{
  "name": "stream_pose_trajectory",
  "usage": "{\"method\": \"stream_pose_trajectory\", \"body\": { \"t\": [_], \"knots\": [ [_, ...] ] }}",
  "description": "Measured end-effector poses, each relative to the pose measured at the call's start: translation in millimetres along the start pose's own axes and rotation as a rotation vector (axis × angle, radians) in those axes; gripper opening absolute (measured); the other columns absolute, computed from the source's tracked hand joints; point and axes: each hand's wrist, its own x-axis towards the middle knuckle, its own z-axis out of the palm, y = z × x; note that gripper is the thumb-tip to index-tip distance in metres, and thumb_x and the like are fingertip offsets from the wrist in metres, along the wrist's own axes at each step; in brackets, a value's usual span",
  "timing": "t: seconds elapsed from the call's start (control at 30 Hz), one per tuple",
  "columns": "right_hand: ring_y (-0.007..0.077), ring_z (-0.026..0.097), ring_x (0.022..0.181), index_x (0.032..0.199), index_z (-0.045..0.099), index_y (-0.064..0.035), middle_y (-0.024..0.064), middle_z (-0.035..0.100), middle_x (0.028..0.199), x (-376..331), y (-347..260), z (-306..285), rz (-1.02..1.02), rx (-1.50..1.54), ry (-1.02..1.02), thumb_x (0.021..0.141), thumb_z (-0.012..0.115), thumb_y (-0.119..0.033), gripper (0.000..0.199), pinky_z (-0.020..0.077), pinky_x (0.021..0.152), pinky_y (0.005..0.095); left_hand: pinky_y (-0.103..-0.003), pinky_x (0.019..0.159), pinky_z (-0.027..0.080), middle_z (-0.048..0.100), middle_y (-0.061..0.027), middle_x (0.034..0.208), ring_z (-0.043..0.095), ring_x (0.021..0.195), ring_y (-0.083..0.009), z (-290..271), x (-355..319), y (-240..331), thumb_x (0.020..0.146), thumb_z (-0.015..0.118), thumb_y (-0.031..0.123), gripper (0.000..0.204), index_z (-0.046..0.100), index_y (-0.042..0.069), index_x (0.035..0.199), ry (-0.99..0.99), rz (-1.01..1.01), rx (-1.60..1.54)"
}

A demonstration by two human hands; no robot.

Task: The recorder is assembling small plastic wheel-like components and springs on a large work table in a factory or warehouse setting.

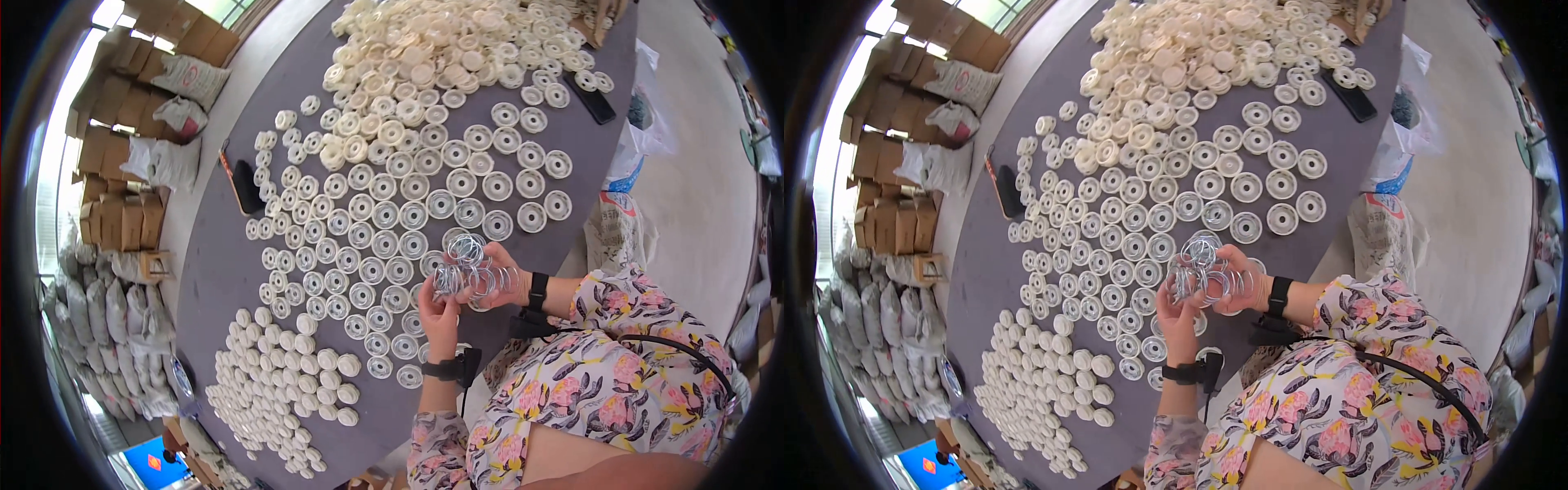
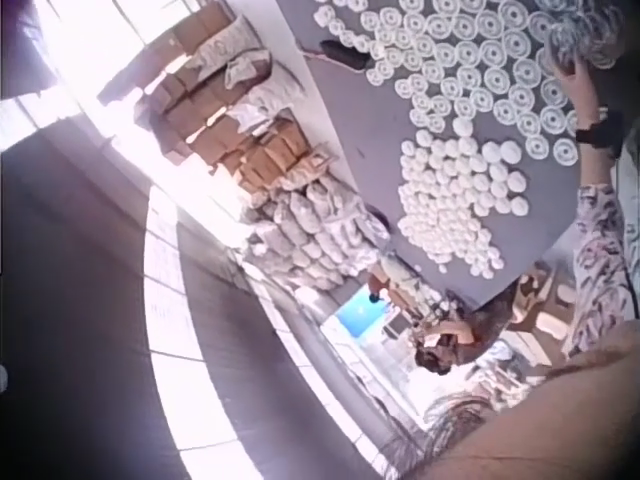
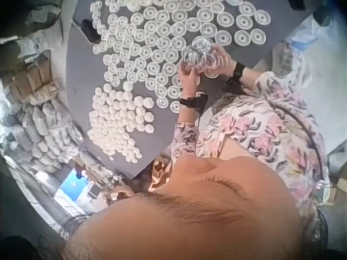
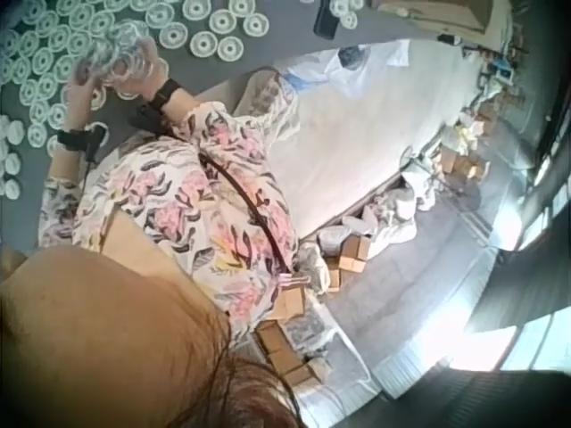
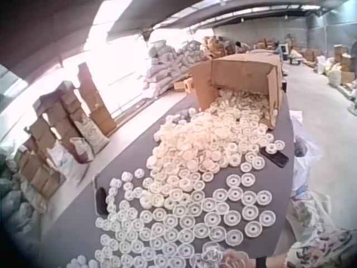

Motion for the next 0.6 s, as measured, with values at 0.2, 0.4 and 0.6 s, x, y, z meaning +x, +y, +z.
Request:
{"method": "stream_pose_trajectory", "body": {
  "t": [0.2, 0.4, 0.6],
  "knots": [
    [0.0216, 0.049, 0.081, 0.130, 0.041, -0.0184, 0.0134, 0.052, 0.106, 49.0, 20.5, 1.2, 0.137, 0.264, -0.165, 0.076, 0.063, -0.033, 0.060, 0.0442, 0.042, 0.0234, -0.027, 0.079, 0.043, 0.045, -0.0083, 0.111, 0.051, 0.096, -0.0147, -39.4, -9.7, 16.9, 0.075, 0.058, -0.007, 0.065, 0.029, 0.003, 0.132, 0.242, 0.205, 0.147],
    [0.0265, 0.048, 0.082, 0.126, 0.045, -0.0177, 0.0185, 0.051, 0.109, 77.7, 48.6, -24.2, 0.281, 0.349, -0.058, 0.072, 0.068, -0.033, 0.061, 0.0484, 0.044, 0.0256, -0.034, 0.087, 0.045, 0.051, -0.0077, 0.110, 0.052, 0.102, -0.0192, -73.3, -22.2, 10.6, 0.073, 0.058, -0.003, 0.054, 0.040, 0.004, 0.124, 0.194, -0.002, -0.552],
    [0.0258, 0.059, 0.085, 0.124, 0.045, -0.0128, 0.0153, 0.056, 0.106, 111.1, 71.8, -61.4, 0.514, -0.543, 0.294, 0.073, 0.064, -0.023, 0.056, 0.0527, 0.051, 0.0331, -0.021, 0.051, 0.043, 0.058, -0.0046, 0.079, 0.055, 0.062, -0.0097, -210.4, -85.4, 55.8, 0.066, 0.062, 0.001, 0.042, 0.056, 0.001, 0.107, -0.099, -0.314, -0.119]
  ]
}}
